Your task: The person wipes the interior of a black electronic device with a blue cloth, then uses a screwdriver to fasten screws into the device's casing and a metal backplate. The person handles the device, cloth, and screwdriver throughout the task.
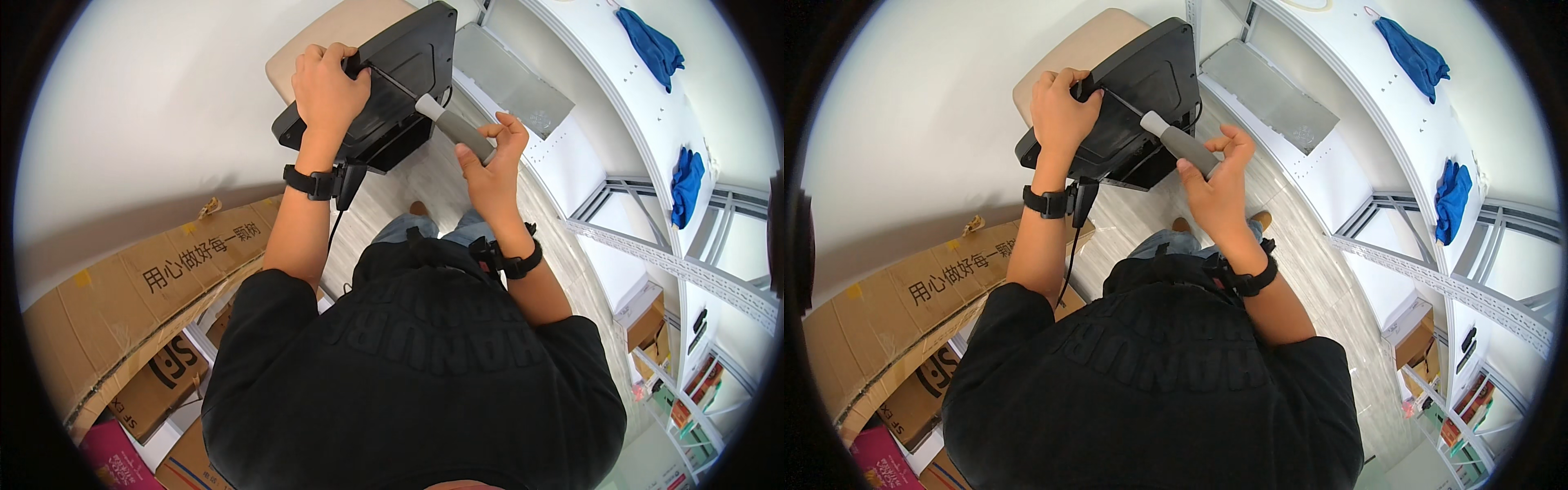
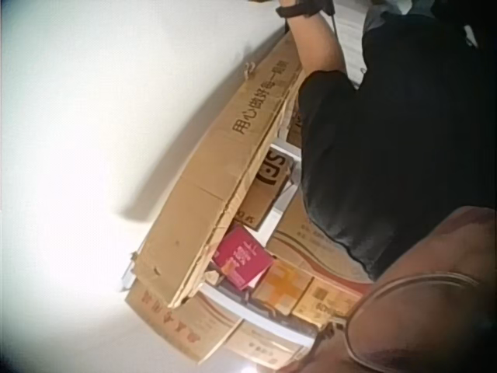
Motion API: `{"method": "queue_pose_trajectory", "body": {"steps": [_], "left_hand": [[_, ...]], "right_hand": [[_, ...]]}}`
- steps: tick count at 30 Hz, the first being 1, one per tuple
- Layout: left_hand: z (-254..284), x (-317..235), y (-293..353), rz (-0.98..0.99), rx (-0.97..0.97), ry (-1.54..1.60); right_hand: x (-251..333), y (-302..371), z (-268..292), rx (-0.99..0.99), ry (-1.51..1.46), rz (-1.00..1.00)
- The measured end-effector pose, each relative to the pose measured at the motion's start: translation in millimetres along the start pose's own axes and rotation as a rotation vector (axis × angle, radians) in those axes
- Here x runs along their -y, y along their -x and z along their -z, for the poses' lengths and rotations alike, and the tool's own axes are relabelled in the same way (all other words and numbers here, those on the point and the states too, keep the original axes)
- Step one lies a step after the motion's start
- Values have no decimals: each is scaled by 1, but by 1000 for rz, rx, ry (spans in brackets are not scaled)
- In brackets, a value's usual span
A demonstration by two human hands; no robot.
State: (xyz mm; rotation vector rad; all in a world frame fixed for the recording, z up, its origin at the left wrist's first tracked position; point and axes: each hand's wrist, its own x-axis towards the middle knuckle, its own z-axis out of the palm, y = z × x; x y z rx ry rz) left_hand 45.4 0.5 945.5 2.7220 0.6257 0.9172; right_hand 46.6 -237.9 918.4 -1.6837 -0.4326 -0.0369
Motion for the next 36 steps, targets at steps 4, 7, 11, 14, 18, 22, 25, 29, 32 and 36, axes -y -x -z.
{"method": "queue_pose_trajectory", "body": {"steps": [4, 7, 11, 14, 18, 22, 25, 29, 32, 36], "left_hand": [[-1, 0, 0, -29, -5, 12], [2, -1, 3, -2, 14, 9], [1, -1, 0, 6, 20, 11], [2, -2, 1, 3, 23, 4], [4, -6, 1, -1, 4, -8], [4, -6, 0, 0, -4, -8], [4, -6, 0, -7, -10, -9], [5, -8, 1, -8, -9, -14], [4, -5, 0, -6, 2, -7], [0, -1, 1, -22, -11, 0]], "right_hand": [[3, -5, 5, 98, -194, -358], [12, -5, 11, 154, -215, -400], [0, -2, -1, 0, 37, 71], [13, 2, 2, 82, -164, -231], [11, -3, 6, 138, -228, -429], [8, 1, -5, 5, -240, -178], [14, 0, 3, 59, -198, -214], [3, -7, 6, 103, -295, -444], [-1, -4, 4, 79, -135, -191], [-1, -1, 4, 115, -90, -73]]}}
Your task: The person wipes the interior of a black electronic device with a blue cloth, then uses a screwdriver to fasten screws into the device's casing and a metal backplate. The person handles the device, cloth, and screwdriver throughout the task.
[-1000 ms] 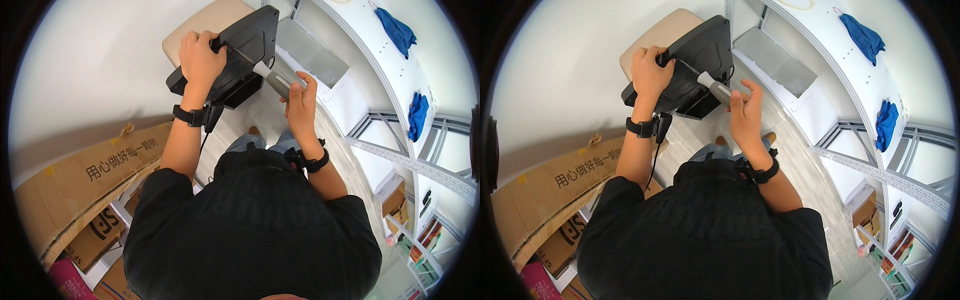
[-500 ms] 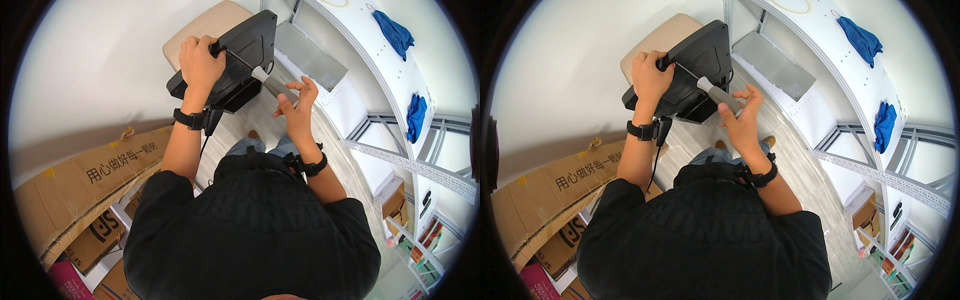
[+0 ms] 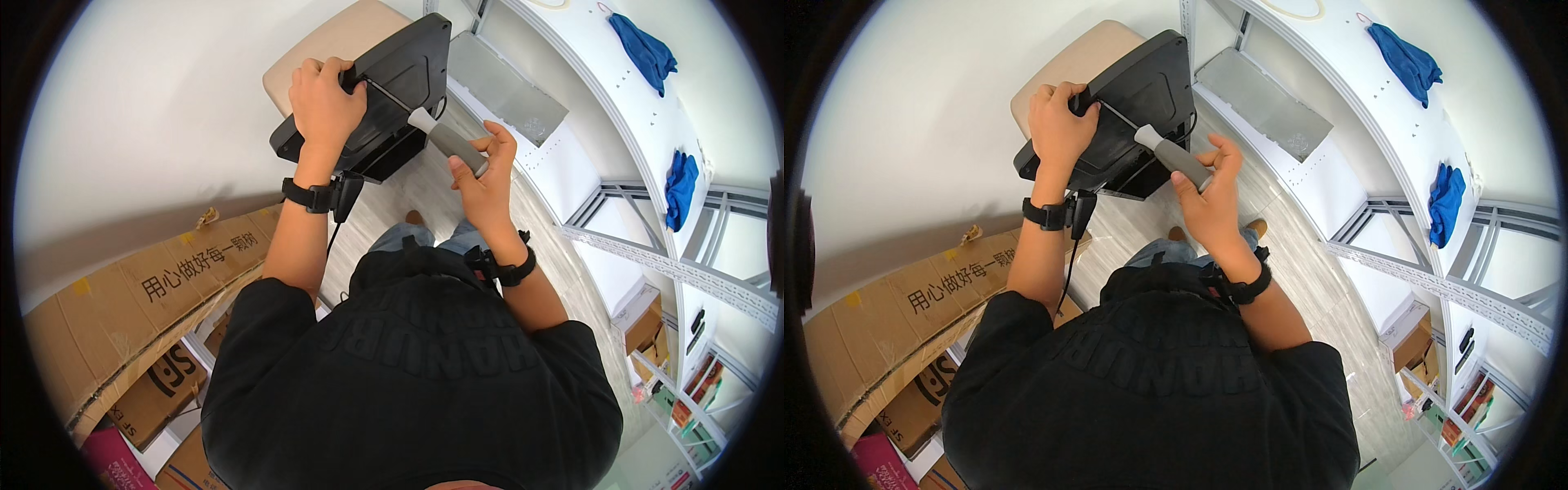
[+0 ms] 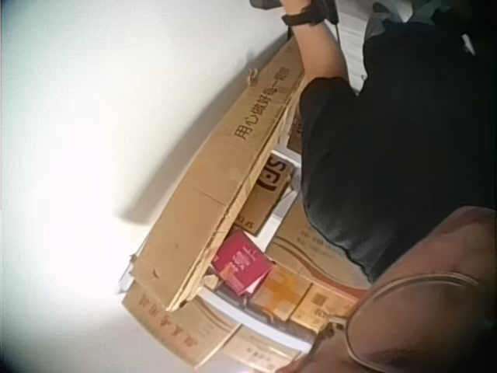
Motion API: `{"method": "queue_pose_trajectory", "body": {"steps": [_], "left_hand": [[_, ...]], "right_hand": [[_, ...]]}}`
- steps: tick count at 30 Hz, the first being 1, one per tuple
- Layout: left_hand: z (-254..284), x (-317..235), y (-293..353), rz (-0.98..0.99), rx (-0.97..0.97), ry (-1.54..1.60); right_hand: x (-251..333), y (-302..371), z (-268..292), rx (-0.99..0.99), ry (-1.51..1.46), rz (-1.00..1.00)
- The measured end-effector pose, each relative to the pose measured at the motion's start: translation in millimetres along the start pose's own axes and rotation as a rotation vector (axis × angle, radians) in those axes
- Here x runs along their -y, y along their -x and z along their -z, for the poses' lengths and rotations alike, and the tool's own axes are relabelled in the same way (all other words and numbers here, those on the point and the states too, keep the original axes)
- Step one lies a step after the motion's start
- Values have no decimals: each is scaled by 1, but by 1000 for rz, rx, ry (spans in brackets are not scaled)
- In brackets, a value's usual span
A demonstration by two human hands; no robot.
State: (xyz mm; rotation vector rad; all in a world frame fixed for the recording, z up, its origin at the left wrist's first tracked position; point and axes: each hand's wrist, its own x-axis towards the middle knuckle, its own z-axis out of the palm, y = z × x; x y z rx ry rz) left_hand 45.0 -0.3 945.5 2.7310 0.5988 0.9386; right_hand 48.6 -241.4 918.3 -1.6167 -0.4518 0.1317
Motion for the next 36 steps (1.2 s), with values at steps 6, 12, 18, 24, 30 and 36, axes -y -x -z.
{"method": "queue_pose_trajectory", "body": {"steps": [6, 12, 18, 24, 30, 36], "left_hand": [[1, -2, 0, 2, -4, 0], [1, -2, -1, -21, -29, -4], [0, -2, -1, -6, -28, 1], [1, -1, -2, 13, -14, 10], [7, -1, -8, -7, 44, 65], [-2, -42, -25, -132, -23, 173]], "right_hand": [[20, 0, -2, -13, -88, -273], [14, -4, 4, 97, 121, -62], [18, -7, 5, 142, 101, -192], [24, -6, 13, 124, 237, -46], [4, -5, 63, 31, -142, -347], [-15, 3, 128, -187, -675, -492]]}}
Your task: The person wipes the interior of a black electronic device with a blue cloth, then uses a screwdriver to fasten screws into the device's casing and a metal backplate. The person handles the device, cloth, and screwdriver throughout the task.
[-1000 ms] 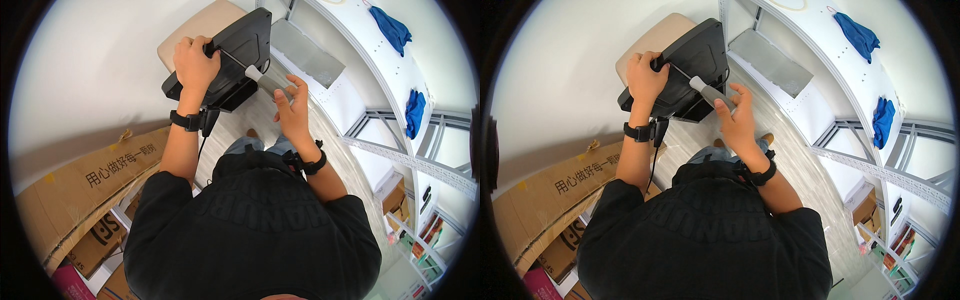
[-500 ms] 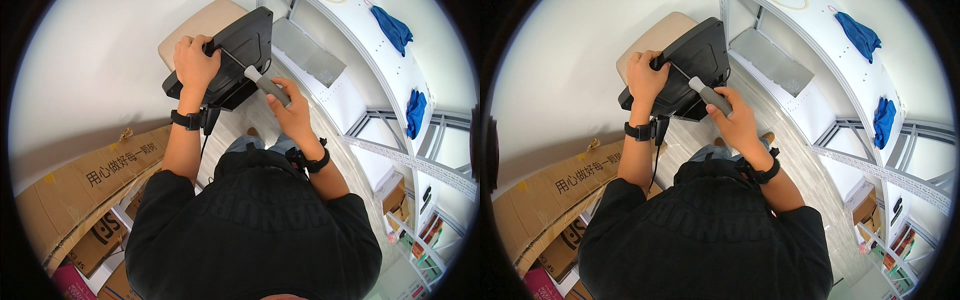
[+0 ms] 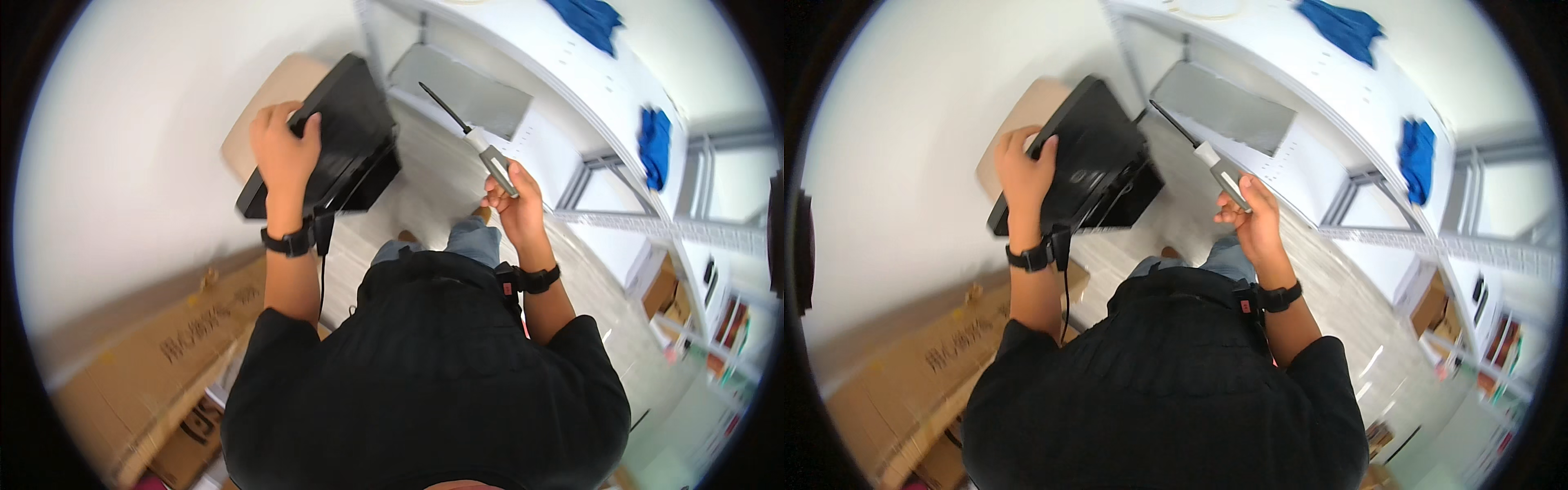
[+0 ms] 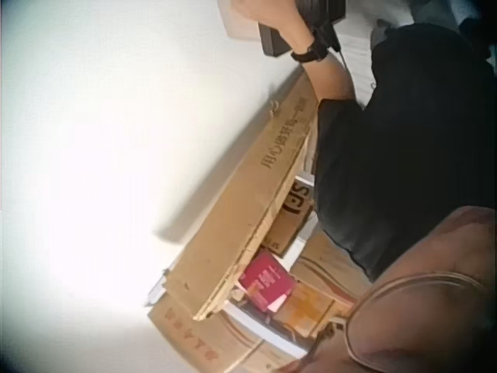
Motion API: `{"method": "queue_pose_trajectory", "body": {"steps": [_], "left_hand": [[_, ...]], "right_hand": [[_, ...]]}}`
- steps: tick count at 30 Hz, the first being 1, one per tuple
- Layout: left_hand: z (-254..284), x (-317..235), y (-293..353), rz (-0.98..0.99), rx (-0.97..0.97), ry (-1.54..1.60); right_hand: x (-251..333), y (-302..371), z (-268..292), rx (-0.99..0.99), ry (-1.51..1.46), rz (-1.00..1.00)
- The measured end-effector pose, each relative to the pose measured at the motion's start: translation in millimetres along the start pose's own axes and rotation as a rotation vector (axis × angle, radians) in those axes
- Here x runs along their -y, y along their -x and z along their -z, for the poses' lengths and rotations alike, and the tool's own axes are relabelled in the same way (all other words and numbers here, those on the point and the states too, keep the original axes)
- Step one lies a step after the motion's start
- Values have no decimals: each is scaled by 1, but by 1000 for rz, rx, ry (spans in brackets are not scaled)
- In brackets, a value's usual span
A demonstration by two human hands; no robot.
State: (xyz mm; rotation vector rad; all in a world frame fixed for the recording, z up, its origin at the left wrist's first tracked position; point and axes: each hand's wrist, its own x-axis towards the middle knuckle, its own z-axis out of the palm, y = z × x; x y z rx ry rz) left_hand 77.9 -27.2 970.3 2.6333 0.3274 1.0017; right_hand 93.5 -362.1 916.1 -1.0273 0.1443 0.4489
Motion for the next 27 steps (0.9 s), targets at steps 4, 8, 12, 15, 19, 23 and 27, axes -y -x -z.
{"method": "queue_pose_trajectory", "body": {"steps": [4, 8, 12, 15, 19, 23, 27], "left_hand": [[-53, -68, -22, 7, 99, 349], [-134, -153, -32, -47, 394, 631], [-219, -252, -39, -76, 642, 763], [-277, -313, -43, -66, 738, 828], [-348, -394, -54, -47, 831, 799], [-406, -433, -61, -39, 819, 653], [-434, -446, -64, -73, 805, 525]], "right_hand": [[30, 4, 49, -113, -107, 81], [62, 4, 102, -251, -217, 187], [87, -12, 168, -394, -157, 251], [117, -29, 211, -393, -170, 242], [157, -47, 267, -445, -112, 248], [183, -64, 309, -481, -74, 263], [196, -74, 329, -494, -61, 236]]}}
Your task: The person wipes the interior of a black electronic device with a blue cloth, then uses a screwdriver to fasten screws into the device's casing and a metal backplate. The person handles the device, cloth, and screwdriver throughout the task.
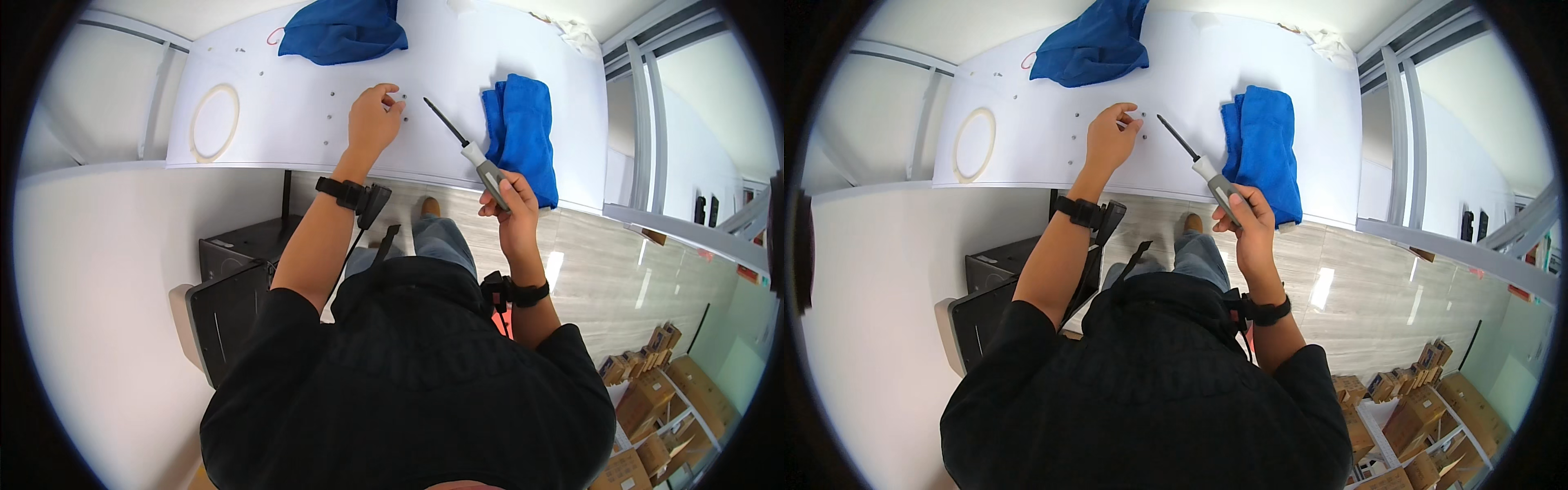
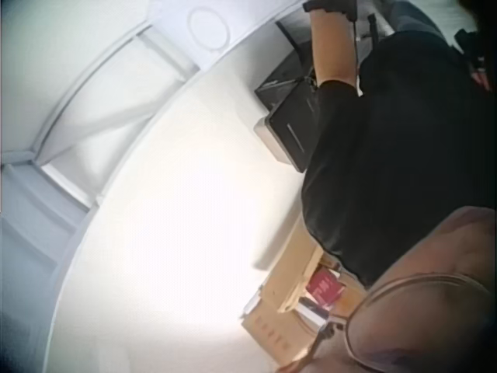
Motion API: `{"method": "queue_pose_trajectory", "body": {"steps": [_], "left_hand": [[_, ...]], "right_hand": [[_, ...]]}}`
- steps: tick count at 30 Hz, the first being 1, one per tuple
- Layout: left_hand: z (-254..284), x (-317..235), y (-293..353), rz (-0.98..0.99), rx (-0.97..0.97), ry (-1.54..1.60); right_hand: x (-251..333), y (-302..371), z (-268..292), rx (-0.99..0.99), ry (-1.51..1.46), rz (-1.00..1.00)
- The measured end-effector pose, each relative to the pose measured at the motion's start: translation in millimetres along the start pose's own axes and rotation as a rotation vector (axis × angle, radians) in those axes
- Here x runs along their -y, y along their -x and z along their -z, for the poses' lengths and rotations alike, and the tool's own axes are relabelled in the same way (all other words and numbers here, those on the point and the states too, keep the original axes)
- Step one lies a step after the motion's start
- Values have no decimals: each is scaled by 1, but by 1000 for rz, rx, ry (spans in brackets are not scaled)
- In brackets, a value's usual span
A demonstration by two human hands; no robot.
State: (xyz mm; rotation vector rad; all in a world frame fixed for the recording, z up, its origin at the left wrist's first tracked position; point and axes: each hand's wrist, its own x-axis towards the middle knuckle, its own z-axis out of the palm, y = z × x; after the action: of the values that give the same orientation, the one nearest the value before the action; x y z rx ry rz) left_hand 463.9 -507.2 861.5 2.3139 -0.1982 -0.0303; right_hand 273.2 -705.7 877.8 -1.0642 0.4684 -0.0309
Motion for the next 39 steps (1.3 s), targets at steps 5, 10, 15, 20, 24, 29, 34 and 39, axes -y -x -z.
{"method": "queue_pose_trajectory", "body": {"steps": [5, 10, 15, 20, 24, 29, 34, 39], "left_hand": [[-7, -7, -7, 32, -4, -143], [0, -8, -6, 103, 26, 81], [42, -10, 19, 420, 140, 1101], [91, 11, 52, 494, -7, 1463], [120, 38, 88, 426, -118, 1654], [154, 56, 131, 430, -295, 1578], [182, 84, 178, 450, -410, 1563], [218, 112, 230, 412, -467, 1564]], "right_hand": [[8, -13, 4, 30, 6, -15], [14, -21, -3, 90, 47, -10], [23, -29, -23, 227, 112, 16], [18, -34, -56, 388, 149, -54], [5, -35, -85, 502, 177, -100], [-14, -27, -120, 607, 162, -183], [-36, -1, -156, 678, 222, -195], [-63, 42, -195, 713, 359, -120]]}}
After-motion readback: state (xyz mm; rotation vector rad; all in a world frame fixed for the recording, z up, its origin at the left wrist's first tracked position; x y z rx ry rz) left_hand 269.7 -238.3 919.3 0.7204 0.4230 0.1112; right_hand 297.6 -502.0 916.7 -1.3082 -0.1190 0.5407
